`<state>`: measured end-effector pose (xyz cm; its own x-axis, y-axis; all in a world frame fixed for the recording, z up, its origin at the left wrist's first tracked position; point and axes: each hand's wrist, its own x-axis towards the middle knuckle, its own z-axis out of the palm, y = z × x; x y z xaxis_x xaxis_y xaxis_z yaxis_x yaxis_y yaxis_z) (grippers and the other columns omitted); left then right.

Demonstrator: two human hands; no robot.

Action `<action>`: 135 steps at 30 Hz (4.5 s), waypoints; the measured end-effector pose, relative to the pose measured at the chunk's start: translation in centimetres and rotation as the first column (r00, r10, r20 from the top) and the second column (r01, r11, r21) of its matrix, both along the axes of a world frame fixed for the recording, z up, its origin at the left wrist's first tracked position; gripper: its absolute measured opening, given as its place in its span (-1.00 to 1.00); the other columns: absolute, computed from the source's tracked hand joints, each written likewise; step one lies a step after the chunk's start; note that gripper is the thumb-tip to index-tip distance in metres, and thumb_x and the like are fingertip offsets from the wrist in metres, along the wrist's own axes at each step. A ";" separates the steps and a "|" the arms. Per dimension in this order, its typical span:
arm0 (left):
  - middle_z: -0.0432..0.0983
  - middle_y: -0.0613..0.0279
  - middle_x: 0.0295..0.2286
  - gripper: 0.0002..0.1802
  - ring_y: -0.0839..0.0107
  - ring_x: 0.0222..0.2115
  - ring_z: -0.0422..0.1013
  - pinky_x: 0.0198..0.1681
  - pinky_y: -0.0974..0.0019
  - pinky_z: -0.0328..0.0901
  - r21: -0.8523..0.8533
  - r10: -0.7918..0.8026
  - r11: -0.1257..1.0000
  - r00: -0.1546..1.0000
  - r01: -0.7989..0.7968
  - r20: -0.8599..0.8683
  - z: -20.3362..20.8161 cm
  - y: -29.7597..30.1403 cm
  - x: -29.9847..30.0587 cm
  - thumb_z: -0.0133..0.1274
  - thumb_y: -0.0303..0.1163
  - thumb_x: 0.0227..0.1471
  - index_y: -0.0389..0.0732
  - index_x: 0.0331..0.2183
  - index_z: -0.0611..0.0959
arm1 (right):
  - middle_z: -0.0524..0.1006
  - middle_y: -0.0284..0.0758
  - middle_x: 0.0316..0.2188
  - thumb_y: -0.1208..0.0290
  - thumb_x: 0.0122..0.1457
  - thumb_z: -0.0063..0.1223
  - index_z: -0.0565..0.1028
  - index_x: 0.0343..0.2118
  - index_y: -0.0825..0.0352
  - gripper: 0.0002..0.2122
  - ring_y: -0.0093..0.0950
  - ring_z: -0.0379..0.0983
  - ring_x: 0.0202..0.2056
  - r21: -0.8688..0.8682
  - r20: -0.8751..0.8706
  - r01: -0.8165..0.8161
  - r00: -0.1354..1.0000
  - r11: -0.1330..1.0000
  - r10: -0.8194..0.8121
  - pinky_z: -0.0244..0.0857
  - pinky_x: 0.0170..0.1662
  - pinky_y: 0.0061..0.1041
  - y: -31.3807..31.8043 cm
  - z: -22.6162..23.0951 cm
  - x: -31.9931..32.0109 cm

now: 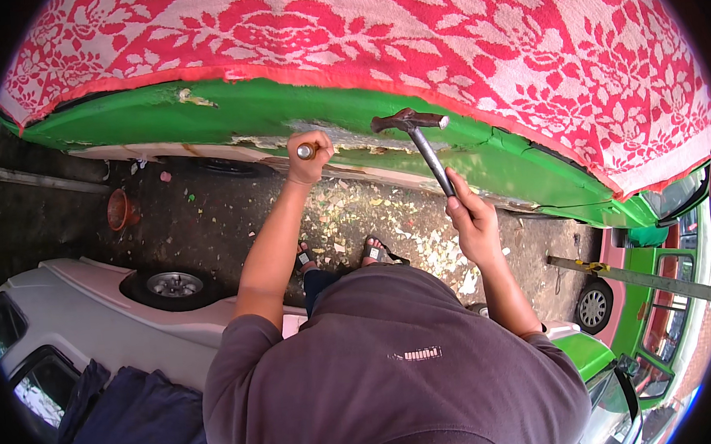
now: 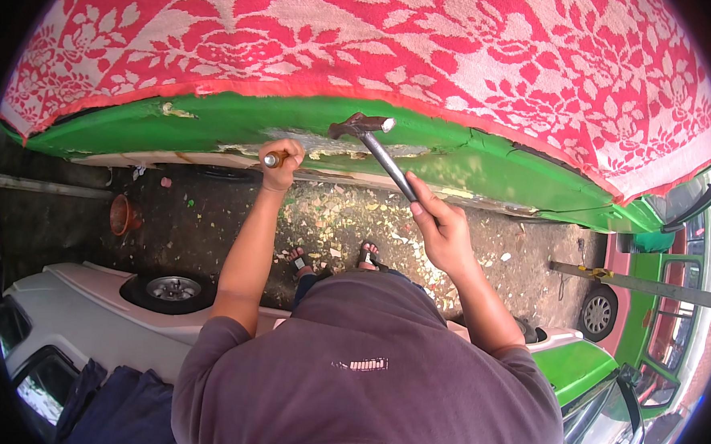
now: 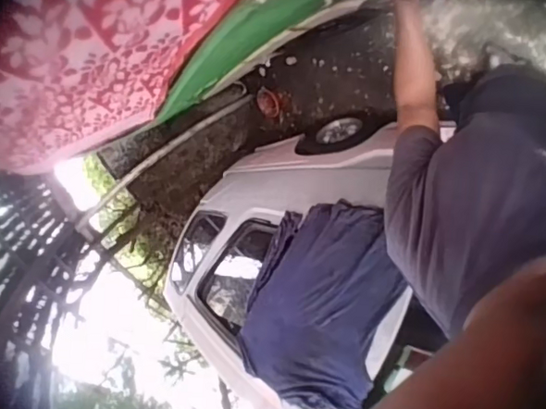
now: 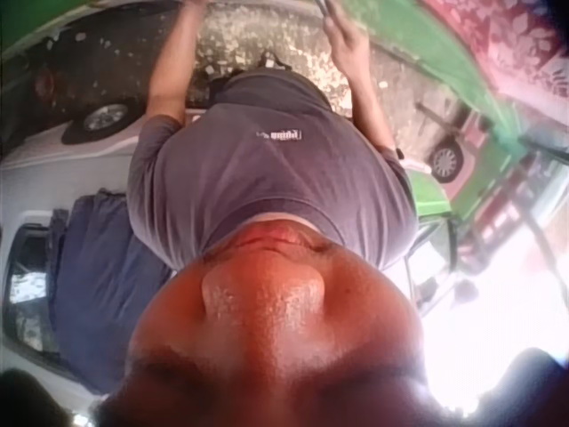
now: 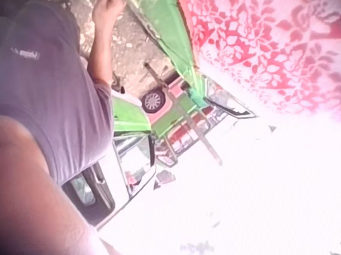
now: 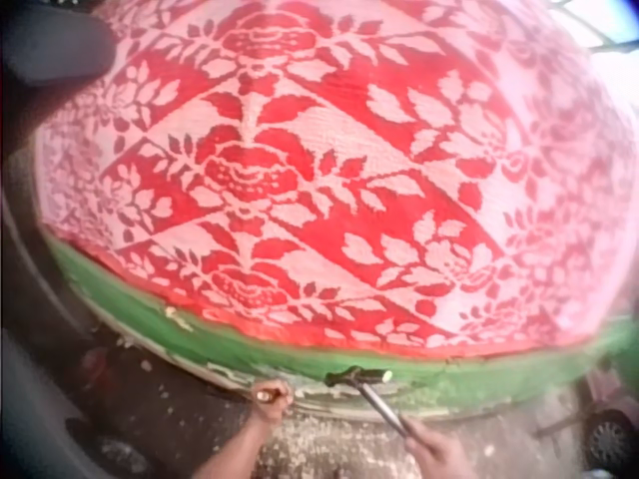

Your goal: The person applies a substance from a spray can to a damaged area on a green vehicle panel and then uses a hammer and chisel to chip away material. The work is performed in a cluttered garage with other vehicles visible.

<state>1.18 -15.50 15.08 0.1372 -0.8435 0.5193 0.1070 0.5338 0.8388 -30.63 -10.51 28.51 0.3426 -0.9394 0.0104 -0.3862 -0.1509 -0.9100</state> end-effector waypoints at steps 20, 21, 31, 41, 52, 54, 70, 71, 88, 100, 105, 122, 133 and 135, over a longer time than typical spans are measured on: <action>0.26 0.26 -0.71 -0.76 0.47 -0.67 0.17 -0.58 0.33 0.12 0.020 0.058 0.998 0.998 -0.058 -0.004 0.3 0.0 0.1 0.03 -0.54 -0.21 -0.29 -0.70 0.30 | 0.59 -0.19 -0.30 0.51 0.22 -0.01 0.39 0.12 0.21 -0.62 -0.64 0.40 -0.46 -0.005 -0.011 0.002 1.000 1.000 -0.002 0.31 -0.28 -0.59 0.6 0.3 -0.1; 0.27 0.26 -0.71 -0.77 0.47 -0.67 0.18 -0.57 0.33 0.12 0.029 0.035 0.999 0.999 -0.035 -0.005 0.3 -0.1 0.1 0.03 -0.54 -0.21 -0.29 -0.69 0.30 | 0.59 -0.19 -0.33 0.51 0.21 0.00 0.39 0.12 0.21 -0.62 -0.64 0.38 -0.47 0.015 -0.017 0.000 1.000 1.000 0.000 0.31 -0.29 -0.59 0.6 0.5 0.0; 0.39 0.30 -0.68 -0.81 0.57 -0.63 0.28 -0.55 0.36 0.21 0.104 0.041 0.993 0.995 -0.050 0.090 0.2 -1.1 -1.3 0.09 -0.57 -0.20 -0.28 -0.67 0.40 | 0.47 -0.17 -0.56 0.51 0.21 -0.02 0.38 0.14 0.11 -0.59 -0.43 0.33 -0.61 -0.400 -0.054 -0.176 0.984 0.899 0.169 0.30 -0.39 -0.48 0.2 2.2 3.2; 0.30 0.30 -0.67 -0.79 0.51 -0.64 0.17 -0.58 0.36 0.12 0.060 0.060 0.996 0.998 -0.061 0.022 -2.3 0.1 0.0 0.05 -0.54 -0.13 -0.28 -0.65 0.35 | 0.37 -0.22 -0.64 0.58 0.18 0.01 0.38 0.14 0.13 -0.56 -0.41 0.30 -0.61 -0.362 -0.071 -0.132 0.991 0.923 0.114 0.27 -0.42 -0.47 -1.0 3.5 3.6; 0.39 0.26 -0.66 -0.79 0.53 -0.61 0.28 -0.55 0.38 0.20 0.045 -0.014 0.999 0.999 0.015 -0.030 -0.2 -0.8 0.4 0.08 -0.46 -0.16 -0.29 -0.65 0.41 | 0.49 -0.20 -0.52 0.56 0.22 -0.03 0.39 0.13 0.19 -0.60 -0.62 0.25 -0.53 -0.146 -0.050 -0.060 0.997 0.987 0.053 0.26 -0.36 -0.60 -1.6 3.6 3.4; 0.39 0.25 -0.66 -0.81 0.53 -0.62 0.28 -0.55 0.38 0.20 0.064 -0.023 0.998 0.999 0.026 -0.043 -0.2 -1.0 0.3 0.08 -0.51 -0.19 -0.30 -0.65 0.40 | 0.50 -0.18 -0.51 0.55 0.21 -0.02 0.39 0.13 0.18 -0.60 -0.61 0.27 -0.55 -0.144 -0.059 -0.069 0.996 0.987 0.061 0.27 -0.37 -0.57 -1.6 3.7 3.5; 0.30 0.41 -0.71 -0.76 0.67 -0.65 0.16 -0.58 0.44 0.11 0.279 0.068 0.951 0.971 -0.133 0.230 0.0 -2.0 -1.8 0.12 -0.61 -0.19 -0.23 -0.70 0.39 | 0.47 -0.14 -0.56 0.49 0.19 -0.02 0.32 0.17 -0.01 -0.53 -0.17 0.43 -0.53 -0.309 -0.299 -0.252 0.941 0.917 0.158 0.29 -0.42 -0.25 -1.9 2.3 4.1; 0.31 0.41 -0.70 -0.76 0.66 -0.65 0.15 -0.58 0.44 0.09 0.314 0.054 0.941 0.969 -0.130 0.240 -0.2 -2.0 -1.9 0.11 -0.62 -0.17 -0.22 -0.70 0.40 | 0.48 -0.13 -0.54 0.48 0.19 -0.02 0.32 0.18 -0.03 -0.53 -0.15 0.44 -0.52 -0.273 -0.397 -0.327 0.895 0.905 0.204 0.31 -0.41 -0.25 -2.5 1.1 4.2; 0.34 0.25 -0.67 -0.84 0.52 -0.63 0.22 -0.56 0.38 0.16 0.084 0.030 0.996 0.999 -0.027 -0.038 0.5 -1.3 -0.3 0.00 -0.63 -0.19 -0.32 -0.66 0.36 | 0.58 -0.11 -0.26 0.52 0.23 -0.03 0.38 0.13 0.13 -0.61 -0.61 0.30 -0.52 -0.087 -0.071 -0.085 0.994 0.993 0.078 0.29 -0.32 -0.57 -2.5 2.7 3.1; 0.32 0.38 -0.69 -0.84 0.63 -0.62 0.22 -0.55 0.43 0.17 0.169 0.056 0.983 0.994 -0.071 0.092 -0.7 -2.3 -1.5 0.07 -0.61 -0.20 -0.28 -0.66 0.42 | 0.44 -0.14 -0.58 0.53 0.18 0.00 0.36 0.16 0.07 -0.55 -0.36 0.37 -0.57 -0.285 -0.248 -0.264 0.949 0.922 0.195 0.31 -0.37 -0.42 -2.0 0.7 3.4; 0.25 0.45 -0.72 -0.79 0.68 -0.64 0.15 -0.59 0.45 0.11 0.207 0.055 0.974 0.986 -0.088 0.160 -0.2 -2.0 -2.0 0.12 -0.61 -0.20 -0.25 -0.69 0.42 | 0.45 -0.15 -0.56 0.52 0.18 0.00 0.34 0.16 -0.04 -0.52 -0.18 0.41 -0.53 -0.270 -0.110 -0.177 0.982 0.946 0.152 0.29 -0.40 -0.27 -1.4 2.7 3.8; 0.26 0.47 -0.72 -0.77 0.68 -0.65 0.15 -0.58 0.45 0.08 0.274 0.087 0.950 0.968 -0.152 0.235 0.7 -2.1 -3.0 0.10 -0.64 -0.18 -0.24 -0.70 0.41 | 0.51 -0.02 -0.45 0.52 0.19 -0.02 0.35 0.16 0.03 -0.55 -0.15 0.49 -0.45 -0.246 -0.233 -0.235 0.956 0.940 0.178 0.34 -0.33 -0.30 -1.6 3.0 2.6; 0.30 0.42 -0.69 -0.75 0.65 -0.64 0.17 -0.55 0.42 0.11 0.248 0.074 0.960 0.972 -0.130 0.222 0.4 -2.2 -2.8 0.13 -0.61 -0.18 -0.23 -0.70 0.40 | 0.54 0.01 -0.38 0.44 0.22 -0.03 0.35 0.15 0.02 -0.59 -0.06 0.48 -0.41 -0.327 -0.019 -0.139 0.990 0.935 0.140 0.34 -0.33 -0.21 -1.5 1.8 3.0; 0.29 0.43 -0.69 -0.75 0.65 -0.64 0.15 -0.56 0.43 0.10 0.289 0.098 0.945 0.976 -0.152 0.193 0.2 -2.2 -3.6 0.12 -0.62 -0.17 -0.24 -0.70 0.40 | 0.54 0.01 -0.36 0.48 0.21 -0.02 0.35 0.15 0.04 -0.57 -0.08 0.50 -0.40 -0.241 -0.212 -0.241 0.958 0.940 0.191 0.35 -0.31 -0.27 -2.1 0.7 2.8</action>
<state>-2.46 -17.70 15.27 0.1819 -0.9455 0.2701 -0.1059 0.2543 0.9613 -27.83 -12.65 29.17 0.5561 -0.8148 0.1638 -0.4734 -0.4726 -0.7433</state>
